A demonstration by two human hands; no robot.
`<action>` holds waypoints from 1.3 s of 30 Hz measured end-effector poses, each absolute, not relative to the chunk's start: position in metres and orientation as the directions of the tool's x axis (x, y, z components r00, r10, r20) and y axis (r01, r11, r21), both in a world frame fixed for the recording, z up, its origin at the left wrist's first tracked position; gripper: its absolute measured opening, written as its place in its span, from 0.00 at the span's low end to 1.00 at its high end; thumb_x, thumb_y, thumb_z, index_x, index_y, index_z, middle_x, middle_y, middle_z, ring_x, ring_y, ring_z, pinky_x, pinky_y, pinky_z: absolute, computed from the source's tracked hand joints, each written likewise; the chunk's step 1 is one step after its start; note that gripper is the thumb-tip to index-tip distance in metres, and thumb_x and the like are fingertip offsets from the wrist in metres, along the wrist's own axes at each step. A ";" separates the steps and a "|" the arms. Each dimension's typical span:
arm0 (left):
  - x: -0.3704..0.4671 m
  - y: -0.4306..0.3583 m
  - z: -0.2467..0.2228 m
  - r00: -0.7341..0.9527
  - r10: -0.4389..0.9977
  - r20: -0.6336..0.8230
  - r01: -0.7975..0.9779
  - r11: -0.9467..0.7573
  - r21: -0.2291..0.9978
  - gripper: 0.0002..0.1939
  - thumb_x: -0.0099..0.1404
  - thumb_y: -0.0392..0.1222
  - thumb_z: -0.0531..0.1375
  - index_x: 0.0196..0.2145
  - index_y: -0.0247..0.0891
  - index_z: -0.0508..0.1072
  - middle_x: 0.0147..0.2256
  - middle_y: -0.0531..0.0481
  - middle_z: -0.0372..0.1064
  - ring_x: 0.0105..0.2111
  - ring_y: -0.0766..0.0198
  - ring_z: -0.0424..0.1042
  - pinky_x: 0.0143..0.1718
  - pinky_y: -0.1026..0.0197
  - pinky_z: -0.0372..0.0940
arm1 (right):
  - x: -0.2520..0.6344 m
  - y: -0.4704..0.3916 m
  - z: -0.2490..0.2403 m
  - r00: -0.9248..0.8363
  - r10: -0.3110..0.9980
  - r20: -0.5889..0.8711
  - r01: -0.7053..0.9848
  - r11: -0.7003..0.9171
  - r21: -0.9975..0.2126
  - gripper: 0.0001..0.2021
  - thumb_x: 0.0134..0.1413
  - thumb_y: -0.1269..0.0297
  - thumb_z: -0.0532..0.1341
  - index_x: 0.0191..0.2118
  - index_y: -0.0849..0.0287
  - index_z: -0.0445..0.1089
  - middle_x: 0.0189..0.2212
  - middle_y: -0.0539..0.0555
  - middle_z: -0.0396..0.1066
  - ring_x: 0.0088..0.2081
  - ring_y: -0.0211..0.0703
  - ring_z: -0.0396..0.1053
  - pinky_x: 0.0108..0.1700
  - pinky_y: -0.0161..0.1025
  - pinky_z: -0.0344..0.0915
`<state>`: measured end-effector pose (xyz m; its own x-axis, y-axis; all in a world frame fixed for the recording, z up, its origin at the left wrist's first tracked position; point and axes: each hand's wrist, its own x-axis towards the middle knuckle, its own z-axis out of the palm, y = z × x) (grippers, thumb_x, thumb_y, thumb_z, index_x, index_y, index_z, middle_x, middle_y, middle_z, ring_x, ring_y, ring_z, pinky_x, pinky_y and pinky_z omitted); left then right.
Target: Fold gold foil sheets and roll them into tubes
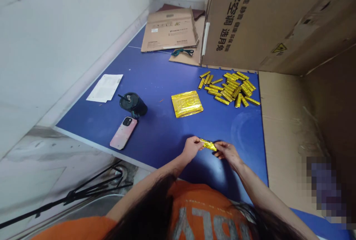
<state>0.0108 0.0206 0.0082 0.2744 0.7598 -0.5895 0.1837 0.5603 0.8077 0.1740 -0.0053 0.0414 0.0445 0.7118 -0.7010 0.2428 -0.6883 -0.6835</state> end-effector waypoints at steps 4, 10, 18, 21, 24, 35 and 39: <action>0.014 0.021 0.010 0.284 0.754 -0.593 0.205 0.556 0.805 0.15 0.63 0.42 0.53 0.46 0.34 0.62 0.43 0.45 0.61 0.39 0.61 0.65 0.38 0.53 0.63 | 0.173 -0.006 0.039 0.053 0.709 -0.703 0.242 -0.692 -0.680 0.14 0.55 0.63 0.54 0.47 0.61 0.61 0.44 0.55 0.63 0.40 0.43 0.65 0.39 0.45 0.64; 0.012 0.023 0.010 0.340 0.741 -0.580 0.301 0.498 0.813 0.14 0.63 0.42 0.52 0.45 0.34 0.62 0.43 0.45 0.61 0.39 0.61 0.65 0.38 0.54 0.63 | 0.170 -0.011 0.037 0.069 0.738 -0.671 0.306 -0.656 -0.690 0.14 0.55 0.62 0.54 0.46 0.61 0.62 0.44 0.55 0.63 0.40 0.44 0.65 0.39 0.45 0.64; 0.019 0.018 0.004 0.345 0.824 -0.449 0.529 0.224 0.818 0.15 0.63 0.42 0.53 0.45 0.34 0.62 0.43 0.45 0.61 0.39 0.61 0.65 0.37 0.54 0.63 | 0.172 -0.015 0.029 0.046 0.823 -0.566 0.465 -0.520 -0.717 0.14 0.54 0.63 0.55 0.46 0.61 0.62 0.44 0.55 0.63 0.40 0.43 0.65 0.39 0.45 0.64; 0.020 0.016 0.013 0.349 0.880 -0.321 0.619 0.040 0.784 0.12 0.63 0.41 0.52 0.43 0.34 0.64 0.42 0.45 0.62 0.40 0.60 0.65 0.40 0.53 0.62 | 0.174 -0.014 0.024 0.053 0.868 -0.494 0.545 -0.440 -0.714 0.14 0.55 0.63 0.54 0.47 0.61 0.61 0.44 0.55 0.63 0.40 0.43 0.65 0.39 0.45 0.64; 0.017 0.011 0.027 0.421 0.892 -0.163 0.670 -0.185 0.719 0.11 0.63 0.37 0.50 0.43 0.36 0.66 0.45 0.43 0.61 0.47 0.57 0.60 0.48 0.52 0.54 | 0.177 -0.013 0.022 0.050 0.903 -0.427 0.623 -0.362 -0.693 0.14 0.55 0.63 0.54 0.47 0.60 0.61 0.44 0.55 0.63 0.40 0.43 0.65 0.40 0.46 0.64; 0.009 -0.028 0.030 0.707 0.706 -0.038 0.671 -0.653 0.352 0.33 0.60 0.53 0.50 0.57 0.31 0.47 0.58 0.40 0.43 0.58 0.54 0.38 0.55 0.44 0.35 | 0.178 -0.006 0.019 0.008 0.930 -0.368 0.826 -0.214 -0.521 0.14 0.55 0.63 0.54 0.46 0.60 0.61 0.44 0.55 0.63 0.40 0.43 0.65 0.40 0.45 0.64; 0.011 -0.028 0.026 0.704 0.708 -0.062 0.699 -0.674 0.240 0.35 0.60 0.58 0.46 0.57 0.32 0.47 0.58 0.40 0.42 0.58 0.53 0.35 0.54 0.42 0.37 | 0.176 -0.009 0.021 0.001 0.941 -0.339 0.876 -0.164 -0.453 0.13 0.55 0.63 0.54 0.46 0.60 0.62 0.44 0.55 0.63 0.40 0.42 0.65 0.40 0.45 0.64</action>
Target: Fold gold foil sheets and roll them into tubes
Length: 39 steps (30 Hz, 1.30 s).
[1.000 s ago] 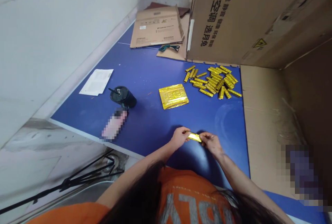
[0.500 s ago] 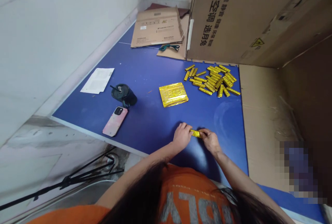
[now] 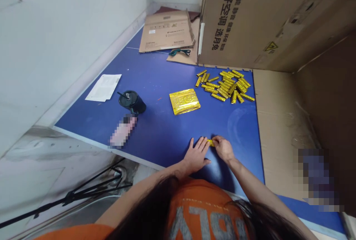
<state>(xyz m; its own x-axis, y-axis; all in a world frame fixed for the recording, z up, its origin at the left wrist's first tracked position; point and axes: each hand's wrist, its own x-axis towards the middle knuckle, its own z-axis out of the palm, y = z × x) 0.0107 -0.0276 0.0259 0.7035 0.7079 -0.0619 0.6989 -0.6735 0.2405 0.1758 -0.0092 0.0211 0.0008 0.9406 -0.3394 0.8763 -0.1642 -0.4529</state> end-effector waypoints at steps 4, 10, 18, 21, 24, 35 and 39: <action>0.012 -0.029 0.025 0.700 0.711 -0.069 0.711 -0.683 0.169 0.37 0.59 0.61 0.44 0.58 0.32 0.46 0.59 0.42 0.40 0.59 0.53 0.33 0.54 0.41 0.38 | 0.173 -0.014 0.025 0.011 0.961 -0.278 0.922 -0.117 -0.370 0.13 0.55 0.63 0.54 0.46 0.59 0.62 0.44 0.55 0.63 0.39 0.41 0.65 0.39 0.44 0.64; 0.013 -0.031 0.023 0.695 0.716 -0.062 0.717 -0.684 0.133 0.39 0.58 0.63 0.44 0.58 0.31 0.46 0.59 0.41 0.39 0.58 0.53 0.33 0.54 0.41 0.38 | 0.169 -0.030 0.030 -0.056 0.991 -0.122 0.967 0.023 -0.252 0.15 0.59 0.66 0.46 0.48 0.60 0.63 0.50 0.60 0.61 0.49 0.48 0.59 0.48 0.48 0.56; 0.014 -0.033 0.020 0.689 0.722 -0.059 0.723 -0.680 0.124 0.36 0.60 0.57 0.42 0.58 0.29 0.44 0.59 0.41 0.40 0.58 0.53 0.34 0.54 0.41 0.37 | 0.158 -0.064 0.013 -0.234 0.967 -0.101 0.963 0.216 -0.163 0.30 0.55 0.53 0.45 0.58 0.70 0.48 0.58 0.64 0.44 0.59 0.51 0.37 0.56 0.57 0.34; 0.014 -0.034 0.020 0.683 0.728 -0.064 0.729 -0.674 0.115 0.37 0.60 0.59 0.42 0.58 0.29 0.44 0.59 0.40 0.40 0.58 0.52 0.34 0.53 0.41 0.37 | 0.161 -0.067 0.009 -0.228 0.967 -0.111 0.968 0.213 -0.132 0.31 0.55 0.52 0.43 0.59 0.69 0.45 0.59 0.63 0.42 0.60 0.51 0.35 0.55 0.59 0.31; 0.014 -0.033 0.021 0.686 0.724 -0.063 0.726 -0.679 0.107 0.37 0.59 0.59 0.43 0.58 0.30 0.44 0.59 0.40 0.40 0.58 0.52 0.34 0.53 0.41 0.38 | 0.163 -0.066 0.009 -0.222 0.968 -0.120 0.972 0.210 -0.103 0.31 0.55 0.52 0.42 0.59 0.68 0.44 0.59 0.62 0.42 0.60 0.51 0.34 0.55 0.60 0.30; 0.034 0.036 0.014 0.682 0.727 -0.076 0.731 -0.676 0.096 0.37 0.59 0.57 0.44 0.58 0.29 0.42 0.59 0.41 0.35 0.59 0.53 0.32 0.54 0.41 0.34 | 0.179 0.005 0.012 -0.175 0.975 -0.133 0.984 0.171 -0.039 0.30 0.56 0.53 0.38 0.60 0.68 0.42 0.60 0.59 0.38 0.60 0.49 0.31 0.55 0.58 0.32; 0.046 0.068 0.012 0.683 0.725 -0.089 0.730 -0.675 0.103 0.36 0.59 0.56 0.44 0.59 0.30 0.41 0.60 0.42 0.33 0.59 0.54 0.31 0.54 0.41 0.34 | 0.189 0.035 0.012 -0.154 0.980 -0.127 0.988 0.152 -0.029 0.29 0.57 0.56 0.38 0.60 0.68 0.42 0.60 0.59 0.39 0.60 0.49 0.32 0.55 0.60 0.33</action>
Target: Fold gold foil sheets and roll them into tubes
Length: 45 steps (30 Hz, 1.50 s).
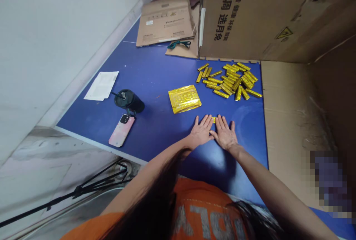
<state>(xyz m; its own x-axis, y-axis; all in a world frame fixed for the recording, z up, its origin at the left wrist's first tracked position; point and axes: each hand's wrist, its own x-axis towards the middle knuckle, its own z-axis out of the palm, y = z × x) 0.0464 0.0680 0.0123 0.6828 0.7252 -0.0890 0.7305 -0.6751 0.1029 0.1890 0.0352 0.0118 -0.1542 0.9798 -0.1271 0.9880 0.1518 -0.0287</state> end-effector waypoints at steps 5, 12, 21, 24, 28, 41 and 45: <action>0.059 0.103 0.014 0.688 0.719 -0.097 0.725 -0.679 0.115 0.35 0.60 0.54 0.43 0.58 0.31 0.42 0.60 0.43 0.34 0.59 0.54 0.31 0.54 0.43 0.35 | 0.200 0.069 0.010 -0.129 0.985 -0.112 0.992 0.127 -0.024 0.29 0.56 0.56 0.38 0.60 0.67 0.40 0.60 0.59 0.38 0.60 0.50 0.32 0.54 0.60 0.34; 0.069 0.132 0.010 0.653 0.755 -0.058 0.755 -0.643 0.126 0.29 0.62 0.46 0.41 0.58 0.29 0.43 0.60 0.43 0.33 0.59 0.57 0.31 0.55 0.46 0.33 | 0.206 0.104 0.005 -0.103 0.990 -0.095 0.995 0.100 -0.031 0.31 0.56 0.52 0.37 0.60 0.68 0.39 0.61 0.59 0.36 0.60 0.51 0.31 0.54 0.61 0.34; 0.069 0.147 0.006 0.613 0.790 -0.029 0.784 -0.604 0.143 0.32 0.62 0.48 0.42 0.58 0.24 0.42 0.59 0.38 0.33 0.59 0.54 0.31 0.55 0.47 0.32 | 0.210 0.119 0.007 -0.090 0.991 -0.096 0.994 0.084 -0.064 0.29 0.57 0.54 0.36 0.60 0.66 0.39 0.61 0.58 0.36 0.60 0.51 0.31 0.53 0.63 0.32; 0.068 0.150 0.006 0.624 0.781 -0.039 0.776 -0.613 0.148 0.33 0.61 0.49 0.42 0.58 0.26 0.42 0.60 0.39 0.33 0.59 0.54 0.32 0.56 0.47 0.32 | 0.206 0.118 0.011 -0.075 0.992 -0.100 0.994 0.066 -0.088 0.31 0.56 0.51 0.35 0.60 0.69 0.38 0.61 0.61 0.36 0.60 0.53 0.32 0.53 0.63 0.32; 0.067 0.154 0.003 0.631 0.774 -0.061 0.772 -0.618 0.149 0.31 0.60 0.44 0.42 0.58 0.26 0.42 0.60 0.41 0.33 0.59 0.55 0.31 0.56 0.48 0.31 | 0.190 0.118 0.015 -0.104 0.988 -0.111 0.987 0.089 -0.131 0.32 0.56 0.50 0.35 0.60 0.69 0.35 0.61 0.61 0.33 0.60 0.50 0.30 0.55 0.59 0.32; 0.067 0.151 0.004 0.634 0.773 -0.027 0.766 -0.623 0.157 0.35 0.59 0.48 0.44 0.58 0.25 0.40 0.60 0.39 0.31 0.59 0.53 0.30 0.55 0.47 0.29 | 0.200 0.118 0.007 -0.107 0.988 -0.110 0.987 0.092 -0.132 0.30 0.57 0.53 0.34 0.60 0.68 0.35 0.61 0.60 0.35 0.60 0.49 0.30 0.54 0.60 0.31; 0.068 0.156 0.005 0.614 0.789 -0.035 0.783 -0.603 0.152 0.34 0.60 0.49 0.44 0.58 0.26 0.40 0.60 0.39 0.31 0.59 0.52 0.30 0.55 0.47 0.30 | 0.202 0.127 0.007 -0.078 0.988 -0.134 0.992 0.064 -0.106 0.29 0.57 0.54 0.34 0.60 0.67 0.35 0.61 0.59 0.34 0.60 0.50 0.30 0.54 0.62 0.32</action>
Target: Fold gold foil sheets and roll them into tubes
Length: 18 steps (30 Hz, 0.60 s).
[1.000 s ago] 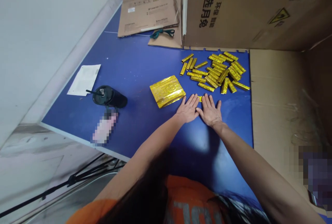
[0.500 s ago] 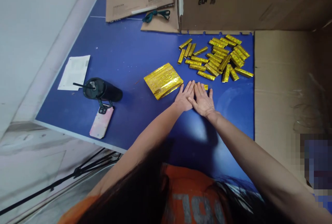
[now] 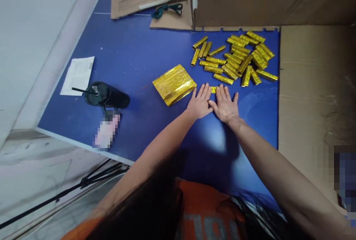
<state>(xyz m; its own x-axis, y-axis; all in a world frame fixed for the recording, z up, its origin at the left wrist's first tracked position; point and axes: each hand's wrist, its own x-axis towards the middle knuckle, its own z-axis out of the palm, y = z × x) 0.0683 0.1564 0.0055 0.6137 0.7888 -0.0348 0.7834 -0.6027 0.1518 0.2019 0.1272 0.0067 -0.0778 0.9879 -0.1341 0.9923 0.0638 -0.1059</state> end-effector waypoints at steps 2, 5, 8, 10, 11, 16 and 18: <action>0.069 0.162 0.006 0.605 0.795 -0.042 0.790 -0.593 0.154 0.34 0.60 0.50 0.44 0.58 0.26 0.41 0.60 0.39 0.32 0.59 0.52 0.30 0.55 0.46 0.30 | 0.203 0.135 0.006 -0.083 0.986 -0.147 0.991 0.065 -0.118 0.29 0.57 0.53 0.34 0.60 0.67 0.35 0.61 0.58 0.34 0.60 0.51 0.31 0.53 0.63 0.32; 0.070 0.170 0.006 0.602 0.797 -0.048 0.793 -0.590 0.154 0.35 0.60 0.51 0.44 0.58 0.26 0.41 0.60 0.39 0.32 0.59 0.52 0.31 0.55 0.46 0.30 | 0.205 0.144 0.005 -0.095 0.986 -0.137 0.988 0.076 -0.138 0.30 0.57 0.53 0.34 0.60 0.67 0.35 0.61 0.58 0.34 0.60 0.52 0.30 0.53 0.63 0.32; 0.071 0.176 0.006 0.613 0.789 -0.045 0.785 -0.601 0.154 0.36 0.59 0.52 0.44 0.58 0.27 0.40 0.60 0.39 0.32 0.59 0.53 0.31 0.55 0.46 0.30 | 0.207 0.150 0.003 -0.100 0.988 -0.118 0.987 0.083 -0.140 0.31 0.57 0.51 0.34 0.60 0.67 0.36 0.61 0.58 0.34 0.60 0.52 0.30 0.53 0.63 0.31; 0.072 0.181 0.005 0.612 0.789 -0.048 0.785 -0.600 0.154 0.36 0.59 0.53 0.45 0.58 0.27 0.40 0.60 0.39 0.31 0.59 0.53 0.31 0.55 0.45 0.30 | 0.209 0.154 0.003 -0.107 0.988 -0.114 0.986 0.090 -0.143 0.32 0.56 0.50 0.34 0.60 0.67 0.36 0.61 0.58 0.34 0.60 0.52 0.31 0.53 0.63 0.31; 0.073 0.184 0.005 0.610 0.791 -0.054 0.787 -0.597 0.154 0.36 0.59 0.53 0.45 0.58 0.27 0.40 0.60 0.39 0.31 0.59 0.53 0.31 0.55 0.45 0.30 | 0.210 0.157 0.003 -0.108 0.987 -0.115 0.985 0.090 -0.147 0.32 0.56 0.50 0.34 0.60 0.68 0.37 0.61 0.59 0.34 0.60 0.52 0.31 0.53 0.63 0.31; 0.081 0.203 0.003 0.595 0.797 -0.101 0.801 -0.577 0.162 0.36 0.59 0.52 0.45 0.58 0.27 0.40 0.60 0.40 0.31 0.59 0.53 0.30 0.55 0.44 0.31 | 0.213 0.175 0.005 -0.099 0.987 -0.124 0.983 0.078 -0.167 0.31 0.56 0.50 0.34 0.60 0.66 0.37 0.61 0.59 0.35 0.60 0.54 0.32 0.52 0.64 0.32; 0.083 0.207 0.003 0.589 0.802 -0.104 0.806 -0.571 0.160 0.36 0.59 0.52 0.45 0.58 0.27 0.40 0.60 0.40 0.31 0.59 0.53 0.31 0.54 0.43 0.31 | 0.214 0.177 0.004 -0.102 0.989 -0.108 0.983 0.084 -0.160 0.31 0.56 0.49 0.34 0.60 0.64 0.37 0.61 0.58 0.35 0.60 0.54 0.32 0.52 0.65 0.32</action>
